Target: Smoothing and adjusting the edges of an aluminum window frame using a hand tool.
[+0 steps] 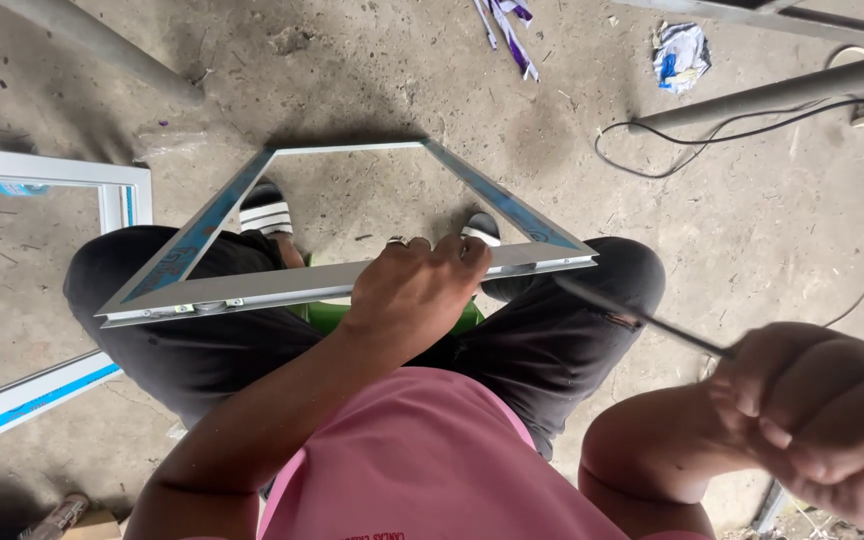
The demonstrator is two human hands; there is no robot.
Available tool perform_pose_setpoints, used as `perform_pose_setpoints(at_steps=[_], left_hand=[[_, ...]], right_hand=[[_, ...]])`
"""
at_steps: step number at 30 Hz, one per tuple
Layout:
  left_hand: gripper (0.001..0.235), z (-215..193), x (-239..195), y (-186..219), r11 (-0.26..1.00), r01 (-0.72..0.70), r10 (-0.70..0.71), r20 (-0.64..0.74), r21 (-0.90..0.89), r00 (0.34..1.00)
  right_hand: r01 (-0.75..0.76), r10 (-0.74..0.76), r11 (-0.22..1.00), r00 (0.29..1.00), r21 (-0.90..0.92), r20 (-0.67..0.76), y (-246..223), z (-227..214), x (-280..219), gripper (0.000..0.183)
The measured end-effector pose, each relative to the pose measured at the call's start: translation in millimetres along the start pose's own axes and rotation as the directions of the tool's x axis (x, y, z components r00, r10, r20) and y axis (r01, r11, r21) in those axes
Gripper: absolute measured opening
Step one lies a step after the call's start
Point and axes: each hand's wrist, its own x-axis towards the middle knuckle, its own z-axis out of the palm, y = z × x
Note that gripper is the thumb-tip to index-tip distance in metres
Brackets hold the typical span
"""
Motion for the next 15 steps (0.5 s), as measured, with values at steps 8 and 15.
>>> perform_pose_setpoints(at_steps=[8,15], left_hand=[[0.012,-4.3,4.3,-2.7,0.996,-0.027,0.033,0.063,-0.089,0.997],[0.013,-6.1,5.1,-3.7,0.999,-0.014,0.014,0.018,-0.035,1.0]], right_hand=[[0.12,-0.111,0.991,0.987,-0.067,0.12,30.2,40.1,10.4,0.042],[0.05,-0.064,0.998,0.931,0.048,0.361,41.9,40.5,32.8,0.044]])
